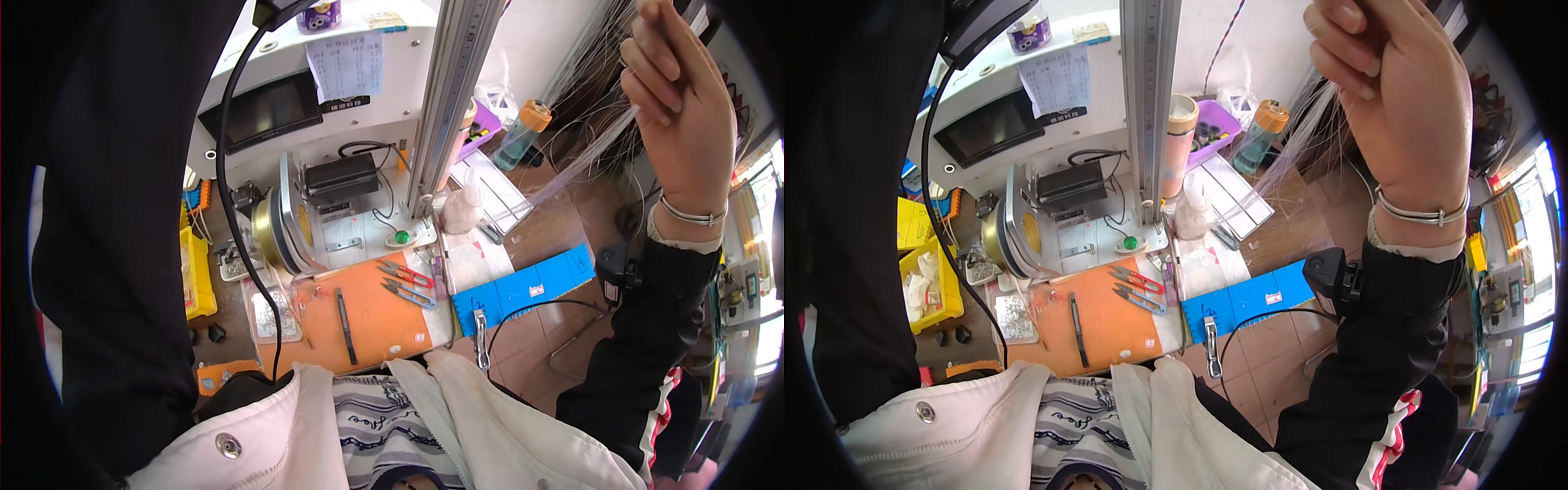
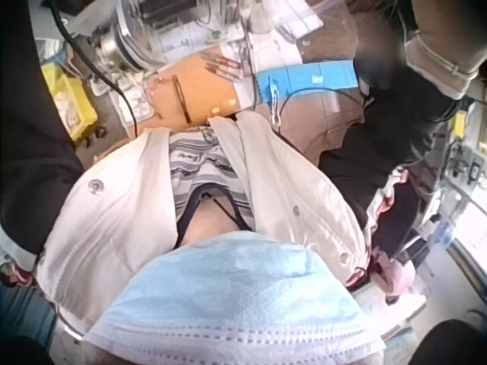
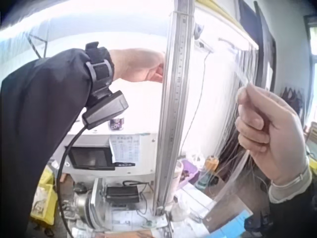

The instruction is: Assembling small mechanical and electronic components at a workshop bench.

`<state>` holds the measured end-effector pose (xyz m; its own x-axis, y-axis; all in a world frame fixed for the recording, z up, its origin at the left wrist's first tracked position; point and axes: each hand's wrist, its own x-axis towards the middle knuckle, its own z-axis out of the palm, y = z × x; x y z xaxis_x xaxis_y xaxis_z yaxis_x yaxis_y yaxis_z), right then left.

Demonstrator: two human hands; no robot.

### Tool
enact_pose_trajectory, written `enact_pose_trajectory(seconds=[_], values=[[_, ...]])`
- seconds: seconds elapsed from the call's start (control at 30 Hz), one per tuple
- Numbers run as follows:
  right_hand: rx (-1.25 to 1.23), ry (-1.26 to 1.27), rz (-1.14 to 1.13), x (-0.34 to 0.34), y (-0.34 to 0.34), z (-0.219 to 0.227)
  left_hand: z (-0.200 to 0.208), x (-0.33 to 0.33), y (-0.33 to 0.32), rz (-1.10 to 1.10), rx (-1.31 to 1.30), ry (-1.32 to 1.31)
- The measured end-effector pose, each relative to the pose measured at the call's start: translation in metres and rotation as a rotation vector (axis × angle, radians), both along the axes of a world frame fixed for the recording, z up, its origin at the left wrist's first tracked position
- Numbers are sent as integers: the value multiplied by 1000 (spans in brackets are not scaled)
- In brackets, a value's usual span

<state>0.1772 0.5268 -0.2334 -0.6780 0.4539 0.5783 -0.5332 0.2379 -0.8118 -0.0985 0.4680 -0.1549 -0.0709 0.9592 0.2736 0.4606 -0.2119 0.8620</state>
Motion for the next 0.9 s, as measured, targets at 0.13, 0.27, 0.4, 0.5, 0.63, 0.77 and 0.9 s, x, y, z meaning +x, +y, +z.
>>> enact_pose_trajectory(seconds=[0.13, 0.27, 0.4, 0.5, 0.63, 0.77, 0.9], values=[[-18, -9, 93, -6, 6, -15, 11, -25, 0, -194, 24, 68], [-14, 0, 128, -2, 1, -12, 30, -35, -10, -3, -123, 373], [11, 17, 99, 1, 2, -8, 45, -37, -13, 177, -308, 523], [6, 7, 65, 0, 9, -13, 37, -48, 10, 297, -170, 457], [-16, 31, 134, -9, -2, -7, 67, -128, 21, 234, 307, 176], [18, 21, 10, 2, 7, -8, 42, -32, 20, 514, 1329, 1197], [25, 20, -1, 1, -3, -8, 29, -92, 50, 547, 1228, 1626]])
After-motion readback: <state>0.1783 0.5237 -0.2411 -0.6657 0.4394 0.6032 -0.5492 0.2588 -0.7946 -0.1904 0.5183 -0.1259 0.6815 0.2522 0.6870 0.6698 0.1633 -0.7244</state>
